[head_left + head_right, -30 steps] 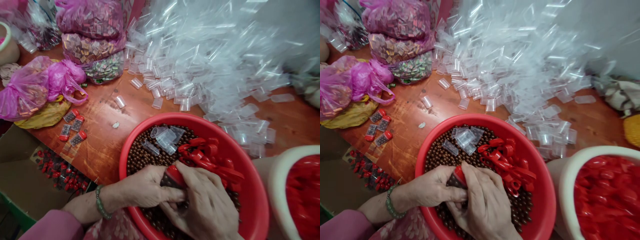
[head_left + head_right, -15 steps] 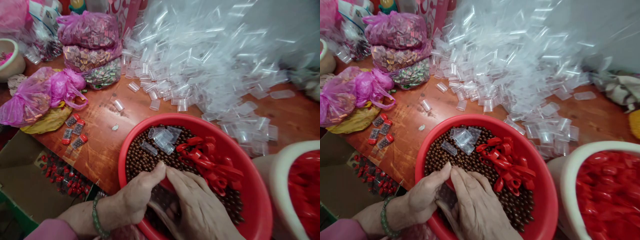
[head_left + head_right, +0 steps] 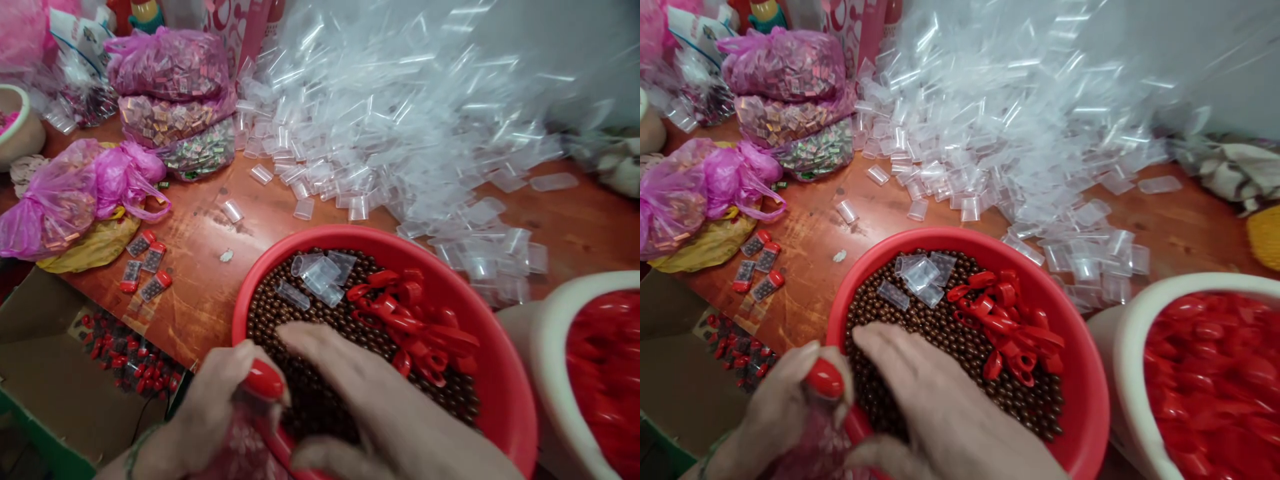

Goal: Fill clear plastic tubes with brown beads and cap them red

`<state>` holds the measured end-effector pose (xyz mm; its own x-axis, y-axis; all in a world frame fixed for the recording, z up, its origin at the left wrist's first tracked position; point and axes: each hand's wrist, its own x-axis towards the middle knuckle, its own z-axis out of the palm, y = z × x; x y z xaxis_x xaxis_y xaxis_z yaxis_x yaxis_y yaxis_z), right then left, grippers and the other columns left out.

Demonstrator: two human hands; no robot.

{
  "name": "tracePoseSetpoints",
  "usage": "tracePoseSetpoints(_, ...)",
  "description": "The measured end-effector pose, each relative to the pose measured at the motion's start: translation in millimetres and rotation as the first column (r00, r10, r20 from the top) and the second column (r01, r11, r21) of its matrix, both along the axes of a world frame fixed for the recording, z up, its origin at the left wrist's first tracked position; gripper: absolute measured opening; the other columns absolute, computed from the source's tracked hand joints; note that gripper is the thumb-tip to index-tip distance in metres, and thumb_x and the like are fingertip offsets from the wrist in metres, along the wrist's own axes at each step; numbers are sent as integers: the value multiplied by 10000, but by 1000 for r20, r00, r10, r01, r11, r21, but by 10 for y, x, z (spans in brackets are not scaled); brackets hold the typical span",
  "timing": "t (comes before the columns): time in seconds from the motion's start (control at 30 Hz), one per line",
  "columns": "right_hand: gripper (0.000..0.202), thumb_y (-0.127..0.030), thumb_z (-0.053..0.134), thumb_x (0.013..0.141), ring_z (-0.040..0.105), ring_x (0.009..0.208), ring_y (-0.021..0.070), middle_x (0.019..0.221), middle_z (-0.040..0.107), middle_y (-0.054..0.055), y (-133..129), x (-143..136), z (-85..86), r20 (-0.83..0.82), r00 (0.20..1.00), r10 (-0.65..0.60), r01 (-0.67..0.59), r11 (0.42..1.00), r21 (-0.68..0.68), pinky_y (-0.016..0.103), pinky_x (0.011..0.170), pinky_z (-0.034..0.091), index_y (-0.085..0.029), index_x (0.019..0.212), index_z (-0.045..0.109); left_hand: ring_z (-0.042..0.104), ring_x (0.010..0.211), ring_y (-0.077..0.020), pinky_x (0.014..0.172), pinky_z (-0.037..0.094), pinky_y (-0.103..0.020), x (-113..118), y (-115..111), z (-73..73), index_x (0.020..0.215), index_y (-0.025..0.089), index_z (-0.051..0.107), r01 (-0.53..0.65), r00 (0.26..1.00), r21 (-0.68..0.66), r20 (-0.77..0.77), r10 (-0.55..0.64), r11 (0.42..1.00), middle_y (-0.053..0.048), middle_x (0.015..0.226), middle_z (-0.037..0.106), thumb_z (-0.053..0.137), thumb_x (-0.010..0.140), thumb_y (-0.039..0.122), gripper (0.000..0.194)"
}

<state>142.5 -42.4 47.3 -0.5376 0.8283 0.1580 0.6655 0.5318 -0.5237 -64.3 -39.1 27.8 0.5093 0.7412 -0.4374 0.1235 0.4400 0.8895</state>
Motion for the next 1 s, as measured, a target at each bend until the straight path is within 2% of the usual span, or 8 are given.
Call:
tracePoseSetpoints(0.17, 247, -200, 474, 937, 700, 936, 220, 1084, 705, 130, 458, 95, -326, 226, 932, -283, 324, 931, -169, 353, 821, 557, -138, 1145, 592, 593, 696, -182, 703, 474, -268, -746, 114, 158, 693, 167, 652, -99, 933, 223, -317, 169, 970, -41, 708, 656, 432, 921, 460, 432)
tracePoseSetpoints(0.3, 225, -174, 546, 892, 695, 898, 224, 1017, 710, 128, 641, 105, -542, 344, 905, -251, 335, 919, -208, 327, 801, 529, -124, 1095, 630, 659, 775, -252, 765, 533, -322, -1495, 63, -142, 746, 173, 696, -152, 653, 290, -689, 316, 945, -51, 754, 713, 459, 862, 542, 454)
tracePoseSetpoints(0.4, 234, -176, 555, 877, 686, 840, 223, 1052, 674, 138, 656, 134, -517, 423, 886, -190, 301, 930, -212, 316, 735, 515, -120, 1093, 627, 683, 955, -325, 826, 552, -372, -1939, 11, -448, 797, 155, 719, -37, 446, 272, -857, 259, 962, -107, 921, 756, 426, 838, 555, 497)
tracePoseSetpoints(0.53, 296, -11, 445, 825, 651, 661, 191, 995, 649, 145, 584, 151, -408, 517, 855, -49, 192, 955, -227, 288, 553, 449, -99, 1037, 632, 681, 997, -367, 838, 536, -437, -2170, -4, -717, 954, 136, 725, 169, 269, 162, -956, 113, 972, -174, 995, 747, 391, 850, 514, 515)
tracePoseSetpoints(0.63, 358, 69, 409, 758, 648, 704, 202, 926, 649, 135, 504, 96, -378, 518, 852, 78, 74, 961, -267, 290, 585, 458, -95, 973, 644, 681, 986, -395, 842, 524, -466, -2006, 60, -708, 1033, 80, 689, 224, 197, 112, -978, 68, 968, -226, 1027, 727, 406, 854, 523, 556)
tracePoseSetpoints(0.7, 349, 76, 421, 743, 654, 798, 233, 916, 649, 140, 456, 53, -385, 486, 861, 150, 2, 954, -298, 316, 670, 489, -89, 953, 645, 671, 1041, -362, 897, 512, -433, -1767, 115, -592, 1124, 80, 653, 240, 269, 158, -959, 91, 958, -210, 1130, 705, 406, 878, 537, 575)
tracePoseSetpoints(0.87, 288, 7, 541, 731, 659, 835, 220, 987, 653, 123, 401, 70, -425, 332, 911, 245, -98, 911, -401, 327, 743, 524, -98, 984, 630, 709, 883, -214, 841, 539, -292, -1008, 166, -162, 1110, 170, 666, 123, 650, 458, -708, 278, 880, -67, 1022, 751, 519, 904, 453, 379)
tracePoseSetpoints(1.0, 365, -102, 611, 807, 641, 1007, 171, 1116, 659, 75, 399, 174, -484, 125, 966, 227, -145, 873, -466, 283, 891, 507, -144, 1168, 573, 699, 908, -171, 847, 541, -246, -456, 186, 26, 1079, 189, 661, 177, 881, 606, -448, 149, 775, -45, 998, 745, 593, 888, 296, 229)
